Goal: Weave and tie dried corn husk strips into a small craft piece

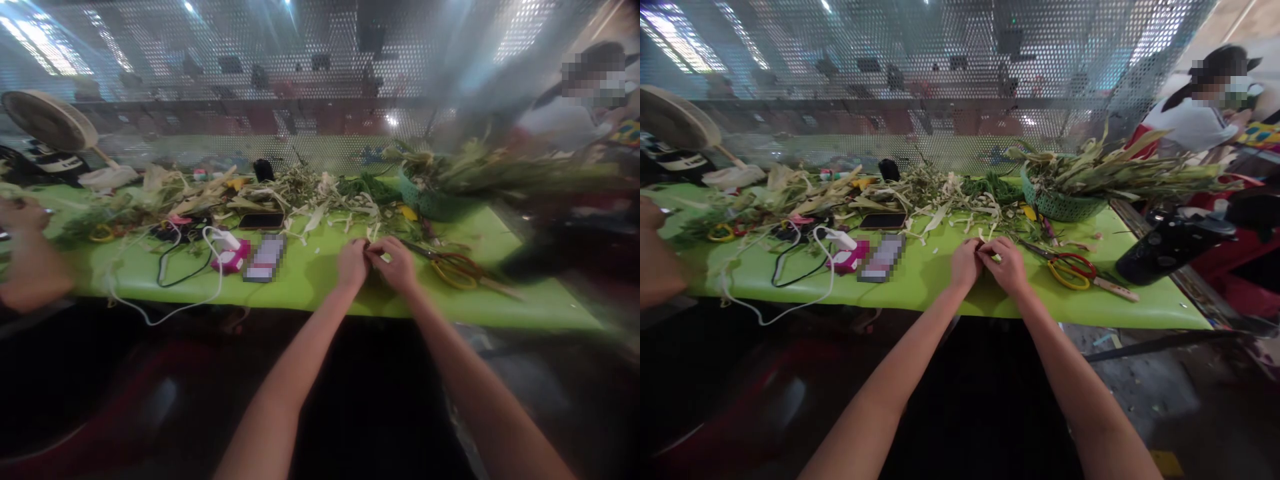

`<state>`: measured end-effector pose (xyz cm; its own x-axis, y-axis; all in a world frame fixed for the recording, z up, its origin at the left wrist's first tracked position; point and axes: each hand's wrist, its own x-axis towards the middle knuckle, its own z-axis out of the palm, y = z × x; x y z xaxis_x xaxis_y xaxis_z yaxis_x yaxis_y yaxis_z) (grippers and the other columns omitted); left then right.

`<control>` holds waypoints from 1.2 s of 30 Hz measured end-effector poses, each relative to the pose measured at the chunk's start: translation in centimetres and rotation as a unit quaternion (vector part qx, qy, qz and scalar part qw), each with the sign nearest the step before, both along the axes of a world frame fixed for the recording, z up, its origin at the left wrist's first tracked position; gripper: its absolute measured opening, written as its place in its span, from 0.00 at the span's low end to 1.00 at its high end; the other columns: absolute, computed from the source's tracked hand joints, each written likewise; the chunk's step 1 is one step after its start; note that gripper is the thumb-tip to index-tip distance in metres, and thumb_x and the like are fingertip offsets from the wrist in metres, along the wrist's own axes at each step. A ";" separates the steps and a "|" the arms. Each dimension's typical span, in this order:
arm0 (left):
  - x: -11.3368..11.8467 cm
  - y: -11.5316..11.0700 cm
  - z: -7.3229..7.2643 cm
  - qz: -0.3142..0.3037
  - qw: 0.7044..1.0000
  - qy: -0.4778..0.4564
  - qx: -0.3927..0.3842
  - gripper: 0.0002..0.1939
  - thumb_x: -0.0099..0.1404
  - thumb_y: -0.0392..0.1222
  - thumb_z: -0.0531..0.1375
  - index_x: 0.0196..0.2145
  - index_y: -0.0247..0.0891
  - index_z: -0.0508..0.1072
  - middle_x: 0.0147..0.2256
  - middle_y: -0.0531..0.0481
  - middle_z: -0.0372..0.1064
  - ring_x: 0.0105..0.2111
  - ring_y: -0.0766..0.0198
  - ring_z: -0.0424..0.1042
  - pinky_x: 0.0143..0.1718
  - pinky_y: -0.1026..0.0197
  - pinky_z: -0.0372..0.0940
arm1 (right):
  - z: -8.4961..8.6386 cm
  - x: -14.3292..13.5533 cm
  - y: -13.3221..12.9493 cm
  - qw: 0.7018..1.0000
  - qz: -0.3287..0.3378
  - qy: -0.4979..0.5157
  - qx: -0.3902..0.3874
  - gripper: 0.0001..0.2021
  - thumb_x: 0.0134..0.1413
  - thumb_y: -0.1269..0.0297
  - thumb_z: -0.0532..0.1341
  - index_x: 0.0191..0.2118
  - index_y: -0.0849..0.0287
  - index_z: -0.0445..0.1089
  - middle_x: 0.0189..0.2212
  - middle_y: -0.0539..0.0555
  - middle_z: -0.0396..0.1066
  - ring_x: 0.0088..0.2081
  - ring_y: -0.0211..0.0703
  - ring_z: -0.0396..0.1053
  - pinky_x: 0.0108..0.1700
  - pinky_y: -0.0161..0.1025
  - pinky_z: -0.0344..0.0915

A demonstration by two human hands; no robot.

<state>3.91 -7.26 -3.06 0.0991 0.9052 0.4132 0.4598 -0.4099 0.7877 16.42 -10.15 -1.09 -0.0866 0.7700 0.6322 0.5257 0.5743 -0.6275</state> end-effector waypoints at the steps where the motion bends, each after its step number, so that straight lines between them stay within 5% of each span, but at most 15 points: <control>1: 0.1 0.1 0.0 0.000 1.000 0.000 -0.003 0.09 0.61 0.34 0.56 0.37 0.36 0.75 0.37 0.41 0.72 0.37 0.55 0.68 0.44 0.54 0.60 | 0.0 0.1 0.0 1.000 -0.006 0.013 -0.001 0.03 0.57 0.64 0.62 0.33 0.54 0.72 0.32 0.53 0.71 0.37 0.46 0.68 0.42 0.43 0.65; 8: 0.0 1.0 -0.1 -0.058 0.981 -0.153 -0.105 0.09 0.59 0.42 0.64 0.36 0.35 0.77 0.36 0.43 0.76 0.35 0.59 0.72 0.41 0.57 0.64 | -0.3 1.2 0.6 0.983 -0.087 0.155 -0.041 0.05 0.53 0.62 0.63 0.30 0.56 0.70 0.29 0.49 0.68 0.32 0.40 0.64 0.36 0.38 0.62; 17: -0.3 1.8 -1.5 -0.199 0.916 -0.288 -0.195 0.19 0.53 0.45 0.69 0.41 0.34 0.76 0.39 0.45 0.76 0.38 0.63 0.72 0.46 0.58 0.64 | -0.8 1.8 1.7 0.938 -0.072 0.304 -0.152 0.09 0.44 0.58 0.66 0.28 0.57 0.70 0.23 0.47 0.67 0.27 0.37 0.62 0.32 0.36 0.60; 25: -0.2 1.4 -1.1 -0.177 0.909 -0.311 -0.213 0.17 0.55 0.51 0.66 0.36 0.35 0.76 0.33 0.49 0.75 0.35 0.66 0.71 0.41 0.62 0.64 | -0.6 1.5 1.6 0.902 -0.032 0.370 -0.220 0.11 0.39 0.57 0.69 0.26 0.57 0.69 0.20 0.46 0.66 0.22 0.34 0.60 0.26 0.34 0.58; 31: -0.6 1.4 -0.7 -0.133 0.880 -0.369 -0.267 0.13 0.55 0.47 0.66 0.33 0.36 0.73 0.28 0.52 0.71 0.29 0.67 0.70 0.35 0.62 0.64 | -0.8 2.0 1.5 0.930 -0.005 0.322 -0.178 0.11 0.45 0.59 0.68 0.36 0.56 0.74 0.27 0.50 0.73 0.28 0.38 0.67 0.29 0.35 0.62; 36: -0.7 1.6 -0.6 -0.113 0.853 -0.416 -0.292 0.12 0.52 0.44 0.67 0.30 0.36 0.71 0.24 0.56 0.66 0.23 0.71 0.65 0.30 0.64 0.61 | -0.8 2.0 1.2 0.989 -0.005 0.135 -0.065 0.11 0.49 0.65 0.65 0.41 0.52 0.78 0.42 0.53 0.73 0.37 0.42 0.70 0.39 0.41 0.68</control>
